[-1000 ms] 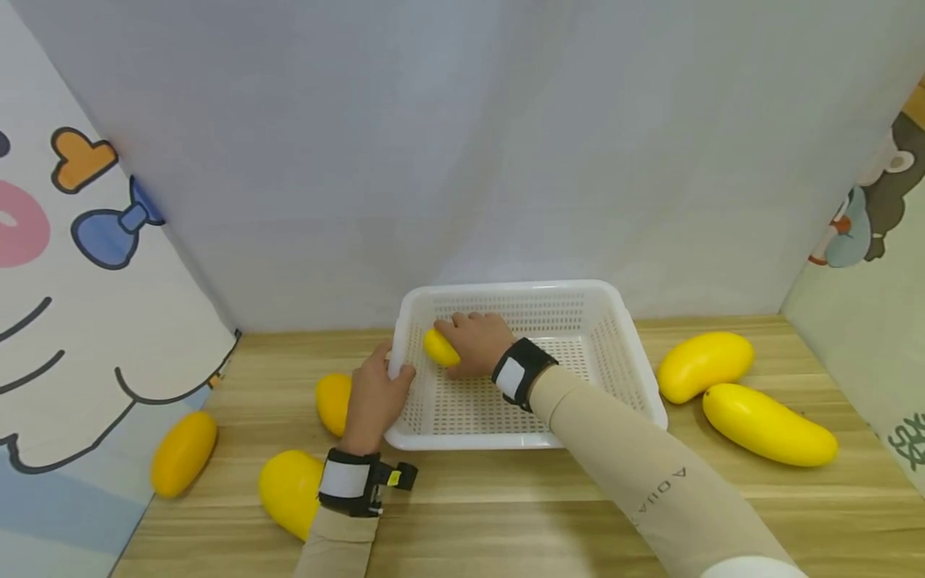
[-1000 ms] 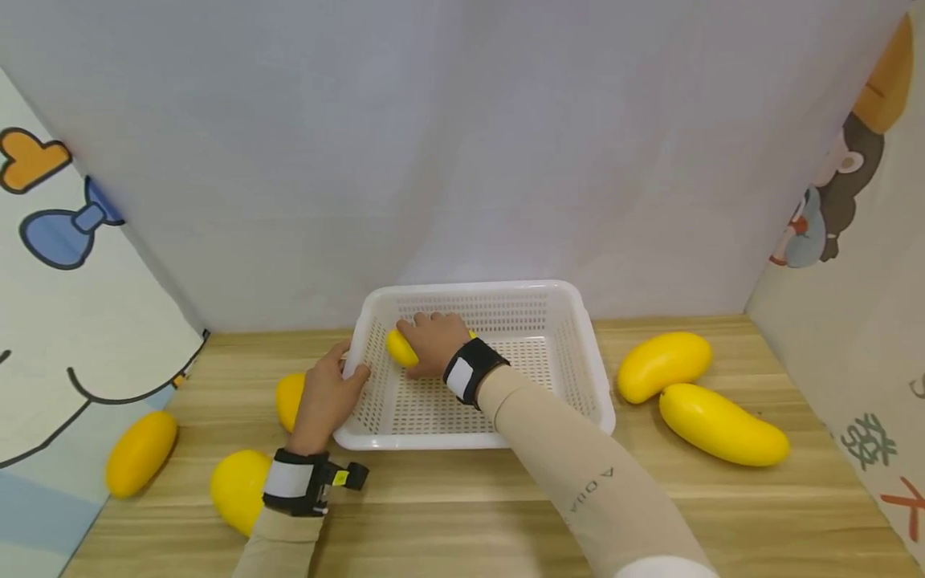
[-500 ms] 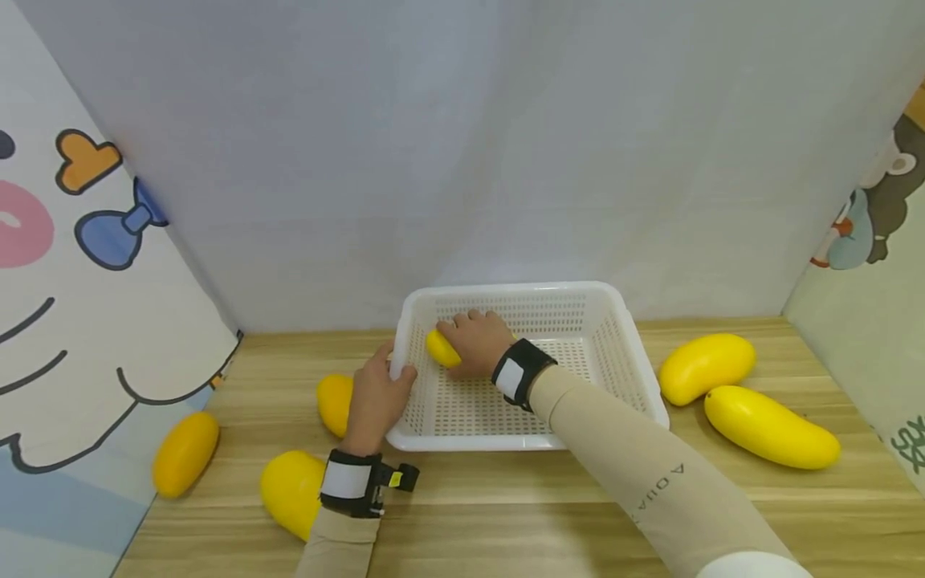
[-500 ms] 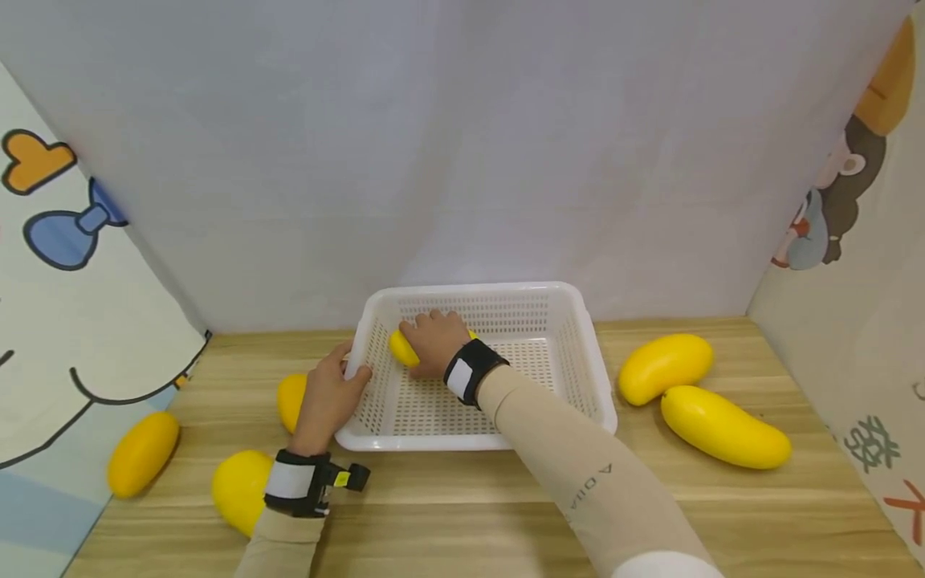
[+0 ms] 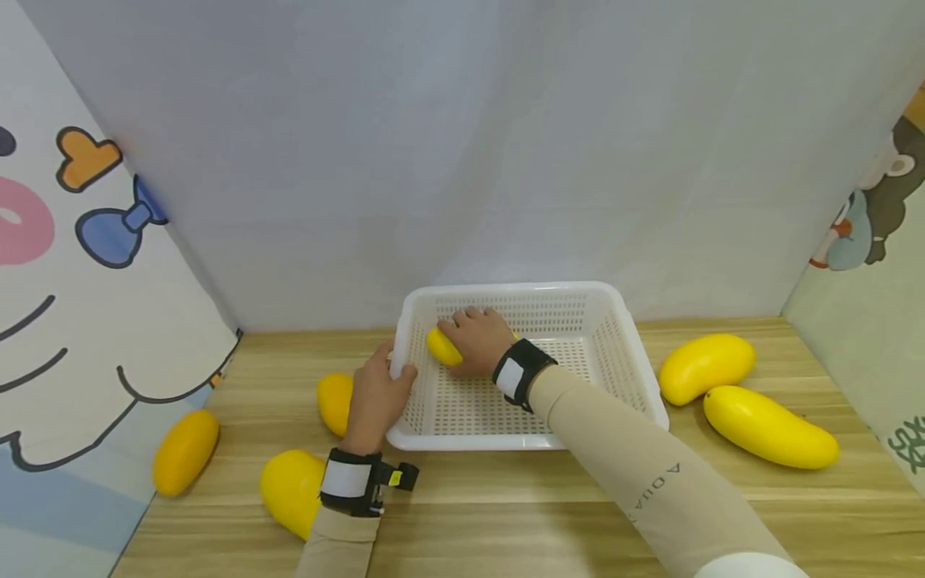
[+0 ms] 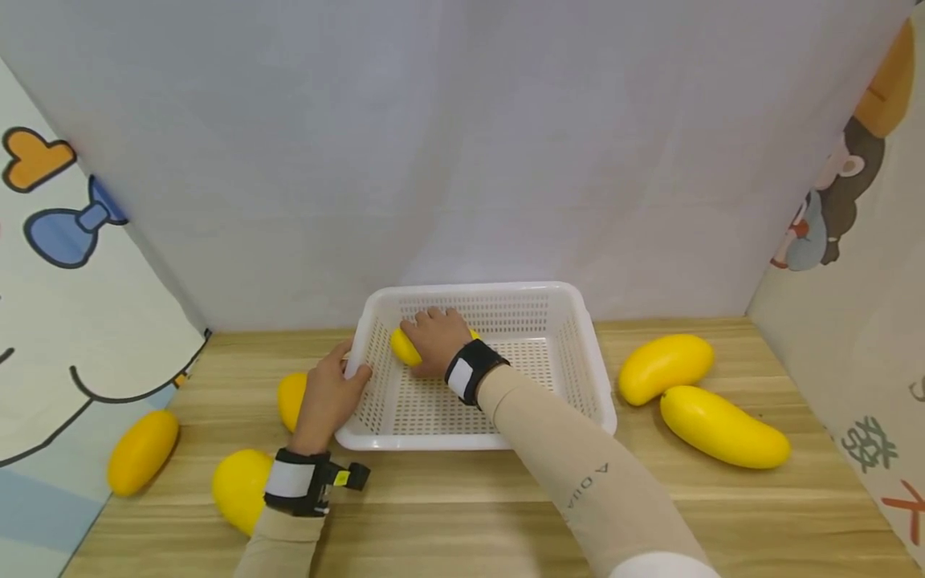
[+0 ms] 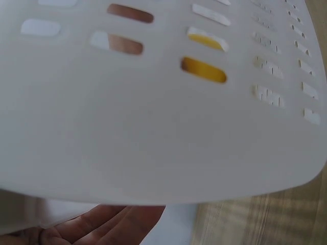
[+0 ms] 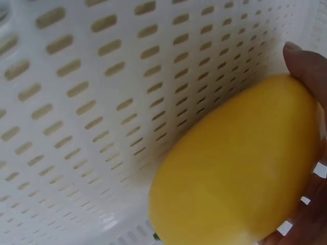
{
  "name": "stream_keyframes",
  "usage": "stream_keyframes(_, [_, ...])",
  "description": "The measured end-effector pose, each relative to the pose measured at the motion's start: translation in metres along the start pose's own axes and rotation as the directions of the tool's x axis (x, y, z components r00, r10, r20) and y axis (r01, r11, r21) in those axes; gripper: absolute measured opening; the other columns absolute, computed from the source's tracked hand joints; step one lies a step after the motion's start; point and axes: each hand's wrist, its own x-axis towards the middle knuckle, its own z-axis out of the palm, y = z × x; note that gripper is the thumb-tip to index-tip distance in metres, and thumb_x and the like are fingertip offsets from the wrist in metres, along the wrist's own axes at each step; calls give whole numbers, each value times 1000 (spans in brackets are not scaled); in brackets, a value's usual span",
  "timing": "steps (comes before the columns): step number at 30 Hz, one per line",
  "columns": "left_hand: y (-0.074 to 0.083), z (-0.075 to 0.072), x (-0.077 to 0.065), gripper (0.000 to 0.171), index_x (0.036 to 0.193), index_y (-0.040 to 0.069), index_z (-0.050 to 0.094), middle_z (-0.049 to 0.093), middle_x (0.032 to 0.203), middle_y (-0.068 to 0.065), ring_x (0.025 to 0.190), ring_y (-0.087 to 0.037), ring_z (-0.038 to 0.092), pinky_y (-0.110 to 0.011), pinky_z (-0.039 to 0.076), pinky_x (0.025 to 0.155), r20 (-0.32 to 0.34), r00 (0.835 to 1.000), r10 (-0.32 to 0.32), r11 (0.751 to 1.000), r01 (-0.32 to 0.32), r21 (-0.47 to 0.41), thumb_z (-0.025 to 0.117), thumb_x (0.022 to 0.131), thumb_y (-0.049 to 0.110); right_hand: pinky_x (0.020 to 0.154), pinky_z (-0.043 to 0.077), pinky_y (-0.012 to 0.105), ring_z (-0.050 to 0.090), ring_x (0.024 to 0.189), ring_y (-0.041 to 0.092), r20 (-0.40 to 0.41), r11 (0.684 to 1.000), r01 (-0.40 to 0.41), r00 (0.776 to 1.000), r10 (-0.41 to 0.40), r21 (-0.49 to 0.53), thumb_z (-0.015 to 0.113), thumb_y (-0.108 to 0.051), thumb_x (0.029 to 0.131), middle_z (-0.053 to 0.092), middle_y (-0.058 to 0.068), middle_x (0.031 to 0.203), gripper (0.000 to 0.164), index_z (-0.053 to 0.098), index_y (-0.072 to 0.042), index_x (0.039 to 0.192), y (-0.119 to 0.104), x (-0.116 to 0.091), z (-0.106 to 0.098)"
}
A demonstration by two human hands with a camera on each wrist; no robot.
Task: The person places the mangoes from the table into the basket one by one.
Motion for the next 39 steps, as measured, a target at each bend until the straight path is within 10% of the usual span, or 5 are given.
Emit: stream_keyframes(39, [-3, 1, -1, 52, 137, 7, 40, 65, 95, -13, 66, -16, 62, -29, 51, 52, -6, 1000, -4, 1000, 4, -7, 55, 90, 23, 97, 35, 48, 44, 114, 24, -31, 999, -18, 999, 17, -35, 46, -71, 79, 50, 6, 127, 79, 33, -27, 144, -3, -2, -3])
